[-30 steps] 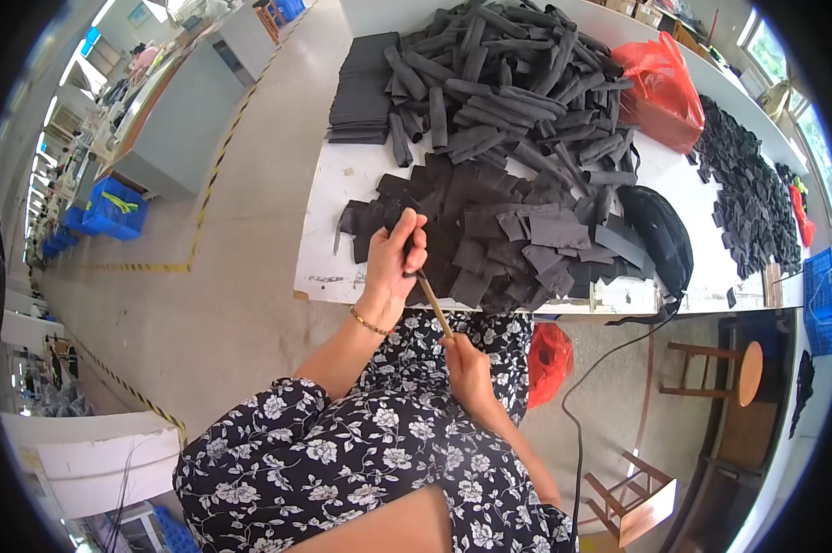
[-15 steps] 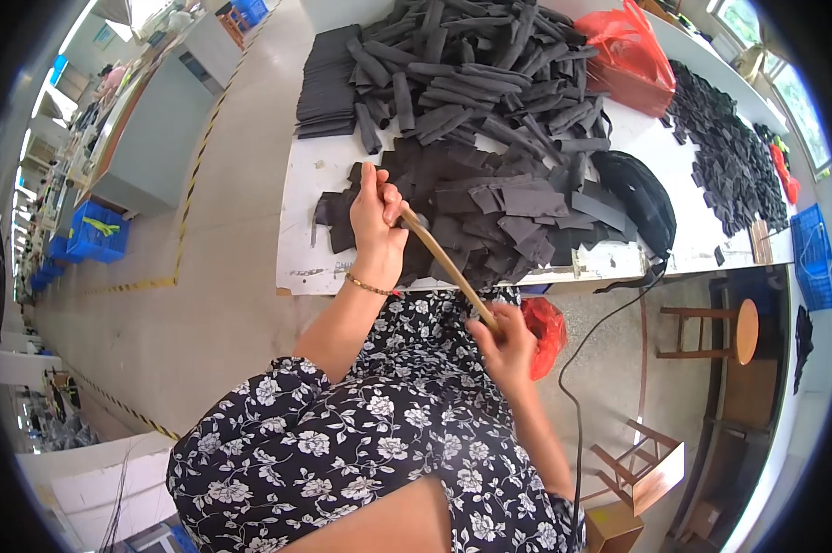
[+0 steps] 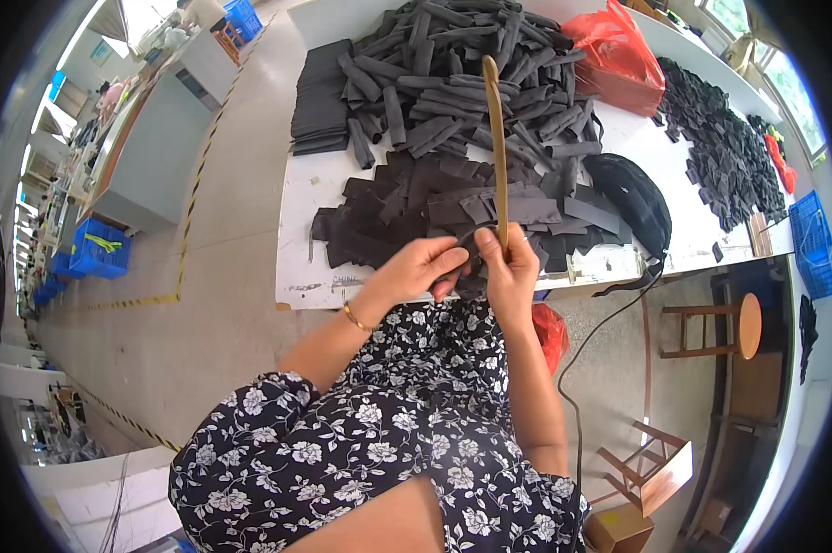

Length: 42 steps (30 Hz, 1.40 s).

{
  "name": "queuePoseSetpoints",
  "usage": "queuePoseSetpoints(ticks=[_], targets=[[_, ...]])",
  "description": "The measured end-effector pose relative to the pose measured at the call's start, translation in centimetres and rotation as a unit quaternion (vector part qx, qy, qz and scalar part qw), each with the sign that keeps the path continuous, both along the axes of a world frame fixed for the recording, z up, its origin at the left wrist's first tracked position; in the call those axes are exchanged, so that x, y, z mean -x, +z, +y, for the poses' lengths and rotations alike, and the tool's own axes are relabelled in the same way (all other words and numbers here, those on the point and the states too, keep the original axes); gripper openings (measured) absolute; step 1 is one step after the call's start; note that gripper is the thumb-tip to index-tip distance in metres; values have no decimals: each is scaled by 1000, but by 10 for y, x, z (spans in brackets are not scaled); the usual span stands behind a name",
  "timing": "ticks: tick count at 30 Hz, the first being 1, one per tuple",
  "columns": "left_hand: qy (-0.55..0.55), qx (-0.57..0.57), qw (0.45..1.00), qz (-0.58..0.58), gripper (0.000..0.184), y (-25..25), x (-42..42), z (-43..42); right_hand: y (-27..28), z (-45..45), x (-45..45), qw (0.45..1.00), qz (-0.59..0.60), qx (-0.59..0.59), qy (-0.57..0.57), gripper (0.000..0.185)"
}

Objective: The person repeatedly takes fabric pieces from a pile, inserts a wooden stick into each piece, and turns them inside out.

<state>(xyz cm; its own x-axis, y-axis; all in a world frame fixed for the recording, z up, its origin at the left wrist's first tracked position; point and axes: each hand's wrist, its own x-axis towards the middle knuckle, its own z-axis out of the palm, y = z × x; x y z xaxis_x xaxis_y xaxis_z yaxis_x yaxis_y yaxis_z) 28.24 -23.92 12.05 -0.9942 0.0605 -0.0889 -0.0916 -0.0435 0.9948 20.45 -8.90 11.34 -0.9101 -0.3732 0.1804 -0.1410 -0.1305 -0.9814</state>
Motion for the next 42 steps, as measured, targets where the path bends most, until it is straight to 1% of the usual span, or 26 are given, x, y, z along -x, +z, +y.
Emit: queuePoseSetpoints(ticks=[1, 3, 5, 7, 8, 9, 11, 13, 14, 15, 18, 19, 20, 21, 22, 23, 25, 27, 29, 30, 33, 34, 37, 38, 41, 42], targets=[[24, -27, 999, 15, 33, -4, -3, 12, 2, -2, 4, 999, 24, 4, -24, 20], [15, -116, 993, -16, 35, -11, -12, 28, 21, -3, 8, 995, -39, 53, -75, 20], [26, -20, 999, 34, 34, -12, -25, 43, 32, -2, 26, 983, -52, 90, -149, 23], [-34, 50, 998, -3, 33, -33, -48, 56, 49, 3, 47, 960, -70, 103, -249, 25], [-91, 0, 996, -24, 32, -53, -62, 63, 54, 15, 66, 966, -51, 115, -226, 26], [-123, -10, 991, -53, 33, -65, -74, 66, 56, 30, 83, 970, -32, 128, -204, 27], [-76, 3, 997, -18, 35, -59, -77, 54, 68, 42, 88, 979, 0, 22, -205, 27], [20, 13, 1000, -15, 33, -29, -68, 33, 66, 59, 98, 973, 95, -91, -187, 30], [71, -17, 997, -22, 33, -30, -67, 24, 73, 61, 97, 953, 148, -152, -215, 31], [83, -40, 996, -9, 29, -29, -66, 15, 81, 60, 97, 926, 202, -208, -241, 32], [135, 18, 990, 26, 19, -32, -62, 1, 96, 39, 126, 868, 295, -283, -283, 31], [143, 42, 989, 21, 18, -34, -60, -2, 113, 16, 129, 882, 285, -263, -268, 33], [166, 103, 981, 21, 15, -33, -60, -5, 119, -10, 139, 873, 389, -176, -234, 37], [194, 142, 970, 26, 10, -35, -58, -9, 140, -38, 124, 910, 328, -191, -163, 49], [228, 219, 946, 68, 9, -39, -58, -17, 135, -60, 133, 936, 307, -156, -78, 63], [260, 295, 913, 112, 8, -41, -59, -25, 127, -75, 140, 928, 324, -180, -40, 66], [298, 367, 874, 110, 9, -45, -62, -44, 110, -89, 130, 933, 297, -199, 38, 62], [331, 396, 848, 119, 15, -52, -64, -65, 83, -84, 112, 919, 284, -268, 59, 56], [366, 418, 823, 116, 20, -61, -58, -84, 53, -64, 92, 916, 267, -290, 70, 47], [380, 429, 811, 116, 23, -65, -53, -92, 39, -51, 83, 923, 237, -289, 89, 38], [329, 536, 751, 203, 32, -68, -33, -108, 10, -6, 61, 935, 161, -293, 115, 26], [286, 520, 788, 161, 27, -73, -31, -113, 3, 9, 56, 941, 124, -291, 121, 24], [263, 494, 821, 109, 17, -67, -24, -120, -20, 47, 42, 952, 69, -280, 106, 21], [286, 479, 823, 107, 10, -62, -22, -120, -20, 52, 37, 964, 15, -242, 106, 21], [367, 370, 836, 172, 10, -21, -20, -104, -12, 46, 12, 974, -134, -129, 126, 24], [376, 366, 829, 193, 12, -11, -19, -97, -13, 38, 7, 970, -171, -92, 144, 27]])
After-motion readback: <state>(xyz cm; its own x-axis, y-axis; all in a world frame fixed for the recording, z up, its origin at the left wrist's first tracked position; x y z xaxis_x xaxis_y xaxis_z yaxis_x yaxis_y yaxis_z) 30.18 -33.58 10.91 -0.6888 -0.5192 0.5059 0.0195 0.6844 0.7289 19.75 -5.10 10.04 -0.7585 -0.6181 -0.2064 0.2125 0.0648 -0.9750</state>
